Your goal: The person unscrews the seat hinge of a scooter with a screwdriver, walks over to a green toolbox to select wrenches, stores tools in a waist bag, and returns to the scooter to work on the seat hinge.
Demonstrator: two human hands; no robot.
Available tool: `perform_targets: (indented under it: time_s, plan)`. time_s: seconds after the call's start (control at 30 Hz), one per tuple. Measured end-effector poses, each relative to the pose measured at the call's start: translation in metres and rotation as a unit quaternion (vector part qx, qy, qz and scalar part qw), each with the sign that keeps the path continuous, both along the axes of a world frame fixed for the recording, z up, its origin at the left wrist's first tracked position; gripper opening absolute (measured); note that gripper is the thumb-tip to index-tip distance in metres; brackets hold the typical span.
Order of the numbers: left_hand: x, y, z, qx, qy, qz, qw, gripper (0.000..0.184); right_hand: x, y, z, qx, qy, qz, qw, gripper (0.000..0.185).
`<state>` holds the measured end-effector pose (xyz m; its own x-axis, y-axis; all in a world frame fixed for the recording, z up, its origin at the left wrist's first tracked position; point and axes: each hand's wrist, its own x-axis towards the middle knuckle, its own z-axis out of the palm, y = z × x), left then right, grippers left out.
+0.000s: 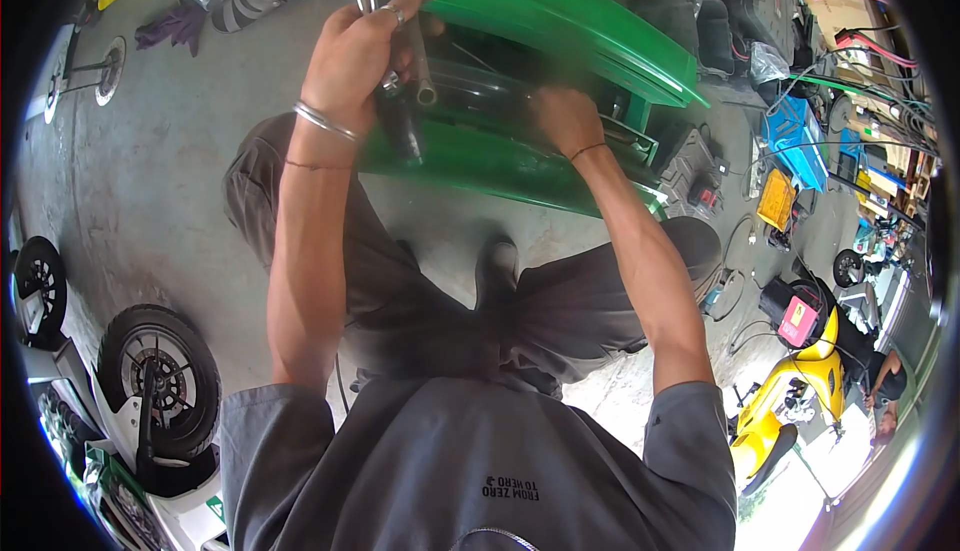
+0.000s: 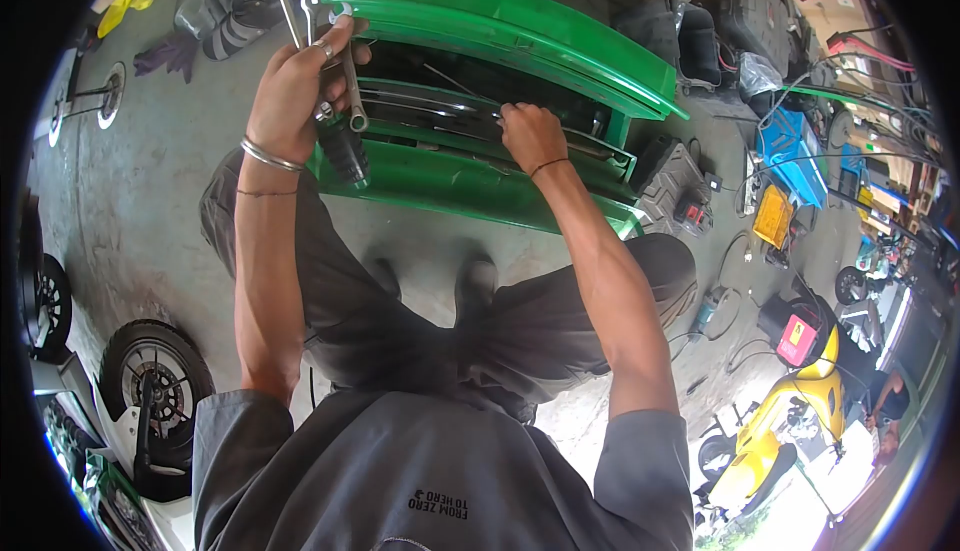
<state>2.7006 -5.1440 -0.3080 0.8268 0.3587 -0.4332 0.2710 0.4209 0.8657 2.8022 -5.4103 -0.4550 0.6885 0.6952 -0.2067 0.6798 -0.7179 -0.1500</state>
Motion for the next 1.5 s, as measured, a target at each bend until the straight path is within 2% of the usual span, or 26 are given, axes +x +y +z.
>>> perform_targets:
  time_s: [0.23,0.3,0.53,0.63,0.7,0.73,0.77,0.83,0.87,0.9,0.97,1.03,1.1,1.17,1.2,1.27,1.3,1.37,1.43,1.47,1.5]
  plan:
    - [-0.004,-0.005,-0.003,-0.015,0.004,0.008,1.0,0.037,-0.002,0.009,0.002,-0.019,-0.032,0.014,0.999,0.009]
    - [-0.002,-0.006,0.001,-0.01,0.018,0.004,1.0,0.036,-0.003,0.014,0.009,-0.09,-0.041,-0.006,0.995,0.007]
    - [0.003,-0.011,-0.009,0.006,0.004,-0.034,0.999,0.036,0.004,0.007,0.008,-0.086,-0.023,0.043,0.995,0.008]
    - [0.003,-0.014,-0.011,-0.014,-0.013,-0.055,0.998,0.036,0.0,0.005,0.013,-0.082,0.001,0.0,0.997,0.016]
    - [0.002,-0.014,-0.01,-0.025,-0.02,-0.057,0.998,0.036,0.002,0.002,0.015,0.08,-0.114,0.031,0.99,0.033]
    - [0.002,-0.015,-0.009,-0.021,-0.025,-0.071,0.997,0.037,0.006,0.0,0.011,0.086,-0.113,0.02,0.99,0.048]
    - [0.001,-0.015,-0.008,-0.018,-0.032,-0.083,0.996,0.037,0.009,-0.003,0.007,0.086,-0.112,0.025,0.99,0.048]
    - [0.001,-0.015,-0.008,-0.016,-0.046,-0.085,0.995,0.038,0.012,-0.008,0.0,0.118,-0.066,-0.078,0.988,0.054]
    - [0.001,-0.015,-0.008,-0.004,-0.042,-0.1,0.994,0.039,0.016,-0.009,-0.003,0.093,-0.021,-0.122,0.988,0.063]
    - [0.001,-0.015,-0.008,0.008,-0.038,-0.117,0.992,0.04,0.019,-0.009,-0.006,0.093,-0.02,-0.122,0.988,0.063]
    - [0.001,-0.014,-0.008,0.022,-0.043,-0.135,0.99,0.039,0.024,-0.01,-0.003,0.028,0.093,-0.244,0.965,0.068]
    - [0.002,-0.019,-0.004,0.034,-0.056,-0.156,0.986,0.039,0.026,-0.011,0.0,0.011,0.097,-0.262,0.96,0.068]
    - [0.001,-0.02,0.004,-0.002,-0.082,-0.187,0.979,0.038,0.024,-0.006,0.001,0.002,0.1,-0.279,0.955,0.068]
    - [0.0,-0.019,-0.002,0.001,-0.072,-0.203,0.976,0.036,0.021,0.005,0.006,-0.005,0.034,-0.213,0.976,0.06]
    - [-0.001,-0.019,-0.005,0.014,-0.077,-0.221,0.972,0.035,0.031,0.008,0.014,0.06,0.09,-0.144,0.984,0.051]
    - [-0.003,-0.02,-0.007,0.022,-0.094,-0.242,0.965,0.029,0.021,0.039,0.092,0.257,0.211,-0.124,0.935,0.038]
    - [-0.005,-0.02,-0.004,0.02,-0.091,-0.239,0.967,0.029,0.01,0.056,0.128,0.389,0.403,-0.224,0.798,0.032]
    - [-0.006,-0.022,0.004,0.042,-0.08,-0.304,0.948,0.028,-0.001,0.072,0.176,0.493,0.543,-0.249,0.633,0.033]
    - [-0.007,-0.033,0.011,0.032,-0.102,-0.311,0.944,0.027,-0.003,0.067,0.184,0.432,0.542,-0.174,0.7,0.033]
    - [-0.007,-0.036,0.008,0.04,-0.094,-0.335,0.937,0.028,-0.005,0.066,0.181,0.391,0.502,-0.129,0.761,0.031]
    - [-0.007,-0.038,0.004,0.048,-0.085,-0.357,0.929,0.029,-0.009,0.065,0.18,0.399,0.502,-0.11,0.76,0.028]
